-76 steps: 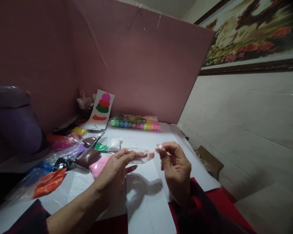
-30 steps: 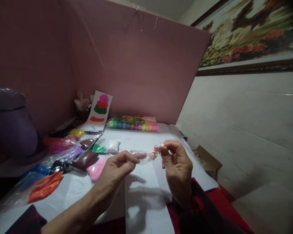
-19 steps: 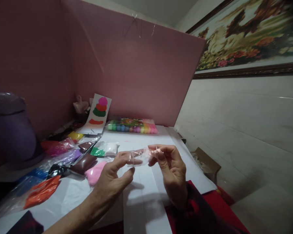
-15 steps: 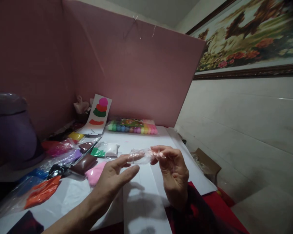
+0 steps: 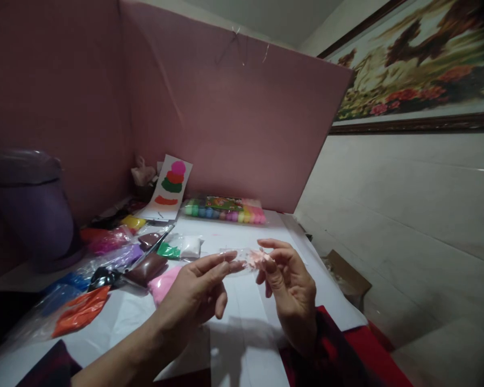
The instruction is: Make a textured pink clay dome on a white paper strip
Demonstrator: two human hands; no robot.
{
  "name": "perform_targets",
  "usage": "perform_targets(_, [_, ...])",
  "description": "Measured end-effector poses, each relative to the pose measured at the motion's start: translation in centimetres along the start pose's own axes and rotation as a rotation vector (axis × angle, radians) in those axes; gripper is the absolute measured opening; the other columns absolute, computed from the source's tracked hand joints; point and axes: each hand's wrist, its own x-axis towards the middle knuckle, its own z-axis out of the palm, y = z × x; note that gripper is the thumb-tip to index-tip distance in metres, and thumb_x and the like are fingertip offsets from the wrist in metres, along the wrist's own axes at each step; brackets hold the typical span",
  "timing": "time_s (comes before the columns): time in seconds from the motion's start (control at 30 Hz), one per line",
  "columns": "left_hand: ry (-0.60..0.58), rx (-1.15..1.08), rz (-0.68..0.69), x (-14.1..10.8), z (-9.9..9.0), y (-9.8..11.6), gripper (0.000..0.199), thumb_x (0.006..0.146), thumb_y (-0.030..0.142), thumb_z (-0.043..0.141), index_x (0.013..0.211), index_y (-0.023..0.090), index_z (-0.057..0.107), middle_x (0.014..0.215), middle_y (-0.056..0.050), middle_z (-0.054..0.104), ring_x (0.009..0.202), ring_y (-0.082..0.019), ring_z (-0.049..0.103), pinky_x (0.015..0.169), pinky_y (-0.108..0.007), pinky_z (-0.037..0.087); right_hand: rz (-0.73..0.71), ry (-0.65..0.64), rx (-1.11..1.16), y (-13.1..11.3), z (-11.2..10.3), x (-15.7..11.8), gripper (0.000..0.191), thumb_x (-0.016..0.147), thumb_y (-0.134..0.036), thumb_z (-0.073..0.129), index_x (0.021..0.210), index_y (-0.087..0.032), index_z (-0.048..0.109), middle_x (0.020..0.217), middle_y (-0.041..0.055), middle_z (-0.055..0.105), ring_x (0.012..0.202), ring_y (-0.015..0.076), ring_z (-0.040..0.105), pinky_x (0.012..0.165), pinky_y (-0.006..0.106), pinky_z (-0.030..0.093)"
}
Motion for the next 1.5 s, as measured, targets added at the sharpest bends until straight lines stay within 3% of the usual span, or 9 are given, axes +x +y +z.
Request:
perform_targets(0.1, [0.004, 0.074, 0.065, 0.1, -0.3, -0.5, 0.035, 0.079, 0.040, 0.067, 0.108, 0.018, 0.068, 0.067, -0.005, 0.068, 0.043, -0.006, 0.045, 0.038, -0.018, 0.022, -0.072, 0.066, -0.093, -0.2, 0.0, 0.0, 0.006, 0.091, -0.018, 0.052, 0.088, -0.020, 0.055, 0.095, 0.0037, 0.057, 0.070, 0.0122, 0.057, 0.060, 0.027, 0.048])
perform_targets(0.2, [-0.011, 0.080, 0.158, 0.2, -0.3, -0.8, 0.027, 0.078, 0.036, 0.069, 0.099, 0.020, 0.072, 0.101, -0.009, 0.070, 0.079, -0.016, 0.061, 0.052, -0.021, 0.041, -0.231, 0.086, -0.231, 0.1, -0.1, -0.1, 0.010, 0.088, -0.012, 0.054, 0.091, -0.021, 0.057, 0.090, 0.0033, 0.058, 0.079, 0.0156, 0.058, 0.064, 0.028, 0.047])
perform_targets(0.37, [-0.114, 0.156, 0.182, 0.1, 0.0, -0.9, 0.023, 0.083, 0.034, 0.063, 0.100, 0.021, 0.073, 0.106, -0.008, 0.070, 0.092, -0.019, 0.060, 0.070, -0.026, 0.045, -0.437, -0.079, -0.433, 0.8, -0.3, -0.2, 0.027, 0.082, -0.002, 0.059, 0.099, -0.023, 0.062, 0.093, 0.0048, 0.061, 0.090, 0.0202, 0.058, 0.076, 0.036, 0.048])
perform_targets(0.6, [-0.053, 0.099, 0.108, 0.2, 0.0, -0.7, 0.025, 0.084, 0.037, 0.061, 0.099, 0.021, 0.072, 0.114, -0.009, 0.067, 0.101, -0.025, 0.061, 0.074, -0.030, 0.044, -0.153, 0.146, -0.212, 0.5, -0.1, -0.1, 0.011, 0.090, -0.011, 0.052, 0.093, -0.021, 0.057, 0.087, 0.0019, 0.059, 0.078, 0.0148, 0.059, 0.069, 0.029, 0.048])
perform_targets(0.77, [-0.100, 0.165, 0.149, 0.2, 0.0, -0.9, 0.023, 0.083, 0.034, 0.062, 0.098, 0.022, 0.073, 0.110, -0.009, 0.069, 0.100, -0.023, 0.059, 0.076, -0.030, 0.043, -0.312, -0.083, -0.344, 0.5, 0.0, 0.1, 0.013, 0.087, -0.009, 0.055, 0.091, -0.021, 0.059, 0.088, 0.0033, 0.063, 0.088, 0.0185, 0.058, 0.073, 0.032, 0.047])
perform_targets(0.97, [-0.069, 0.028, 0.040, 0.4, 0.0, -0.7, 0.022, 0.082, 0.035, 0.062, 0.093, 0.019, 0.072, 0.114, -0.010, 0.067, 0.105, -0.025, 0.058, 0.077, -0.031, 0.041, -0.115, 0.125, -0.236, 0.5, -0.1, 0.2, 0.008, 0.091, -0.015, 0.052, 0.093, -0.021, 0.055, 0.085, 0.0015, 0.058, 0.071, 0.0138, 0.057, 0.063, 0.028, 0.047])
perform_targets(1.13, [-0.099, -0.025, 0.077, 0.4, -0.4, -0.6, 0.015, 0.083, 0.029, 0.060, 0.087, 0.018, 0.068, 0.099, -0.008, 0.069, 0.101, -0.022, 0.057, 0.079, -0.030, 0.040, -0.261, -0.109, -0.322, 0.7, 0.0, 0.4, 0.009, 0.088, -0.013, 0.055, 0.089, -0.021, 0.059, 0.084, 0.0030, 0.062, 0.081, 0.0181, 0.057, 0.069, 0.031, 0.047])
perform_targets(1.3, [-0.059, -0.073, 0.070, 0.3, -0.4, -0.6, 0.013, 0.085, 0.029, 0.056, 0.090, 0.019, 0.064, 0.112, -0.009, 0.067, 0.106, -0.023, 0.055, 0.084, -0.034, 0.039, -0.028, 0.133, -0.131, 0.5, -0.2, 0.4, 0.004, 0.091, -0.019, 0.052, 0.090, -0.021, 0.054, 0.080, -0.0002, 0.056, 0.059, 0.0108, 0.053, 0.054, 0.025, 0.045])
perform_targets(1.5, [-0.085, -0.083, 0.044, 0.1, 0.0, -0.3, 0.013, 0.084, 0.031, 0.057, 0.084, 0.019, 0.062, 0.109, -0.008, 0.068, 0.110, -0.024, 0.054, 0.086, -0.035, 0.038, -0.214, -0.128, -0.262, 0.5, 0.0, 0.4, 0.009, 0.088, -0.014, 0.054, 0.085, -0.021, 0.059, 0.081, 0.0035, 0.061, 0.080, 0.0181, 0.058, 0.069, 0.032, 0.049])
